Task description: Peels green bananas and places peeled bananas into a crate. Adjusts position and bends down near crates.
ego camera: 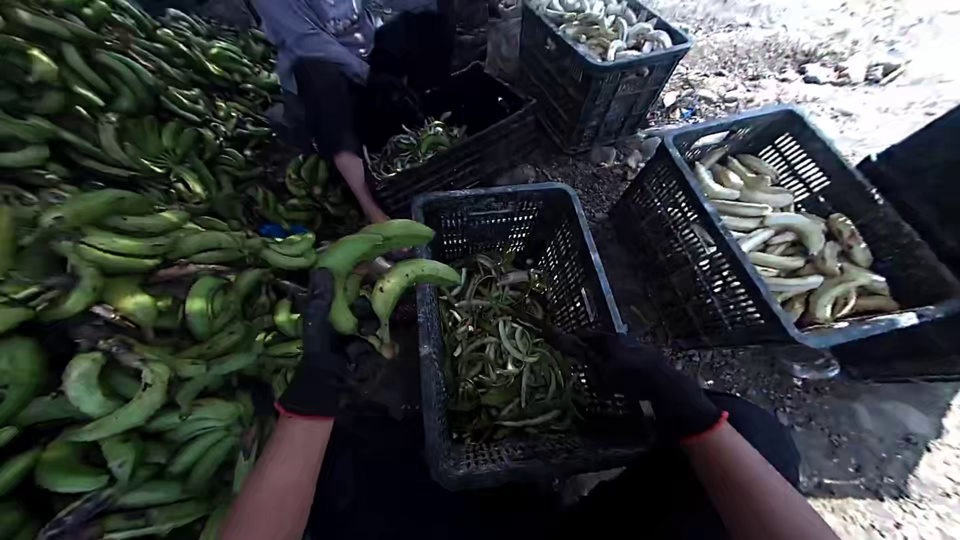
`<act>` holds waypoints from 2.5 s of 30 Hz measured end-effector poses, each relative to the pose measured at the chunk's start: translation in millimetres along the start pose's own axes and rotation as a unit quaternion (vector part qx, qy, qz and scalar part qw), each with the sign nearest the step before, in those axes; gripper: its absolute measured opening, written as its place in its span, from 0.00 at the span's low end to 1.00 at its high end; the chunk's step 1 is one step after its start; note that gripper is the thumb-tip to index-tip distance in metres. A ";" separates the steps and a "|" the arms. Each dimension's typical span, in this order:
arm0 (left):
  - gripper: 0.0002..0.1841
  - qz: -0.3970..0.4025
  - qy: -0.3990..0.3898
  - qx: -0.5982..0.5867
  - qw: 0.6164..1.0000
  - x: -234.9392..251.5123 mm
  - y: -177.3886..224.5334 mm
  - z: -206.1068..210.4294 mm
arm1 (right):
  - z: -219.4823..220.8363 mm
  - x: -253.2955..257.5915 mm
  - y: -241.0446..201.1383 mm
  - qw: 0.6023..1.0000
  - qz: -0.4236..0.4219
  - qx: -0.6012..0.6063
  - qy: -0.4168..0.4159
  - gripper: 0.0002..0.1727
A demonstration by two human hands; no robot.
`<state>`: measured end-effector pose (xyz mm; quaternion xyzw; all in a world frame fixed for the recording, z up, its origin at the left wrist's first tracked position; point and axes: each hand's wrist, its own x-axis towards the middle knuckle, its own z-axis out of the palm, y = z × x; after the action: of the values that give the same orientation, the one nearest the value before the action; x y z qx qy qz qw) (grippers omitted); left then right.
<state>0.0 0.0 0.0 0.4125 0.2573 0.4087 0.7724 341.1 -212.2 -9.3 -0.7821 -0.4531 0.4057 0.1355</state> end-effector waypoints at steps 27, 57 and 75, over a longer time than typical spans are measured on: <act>0.22 -0.055 -0.010 -0.007 0.998 -12.5 -103.6 65.2 | 15.5 25.6 -7.5 0.778 -0.330 0.451 -0.286 0.12; 0.27 -0.084 0.127 0.570 0.807 54.0 -93.9 73.9 | 46.2 -23.5 -25.8 0.921 -0.245 0.298 0.047 0.16; 0.22 0.121 0.191 0.065 0.972 39.4 -52.0 61.9 | 42.9 -11.0 4.8 0.962 -0.038 0.269 0.022 0.28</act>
<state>88.3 -10.1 -13.8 0.4040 0.3745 0.5530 0.6251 308.6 -230.5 -33.7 -0.7075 -0.3537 0.4898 0.3666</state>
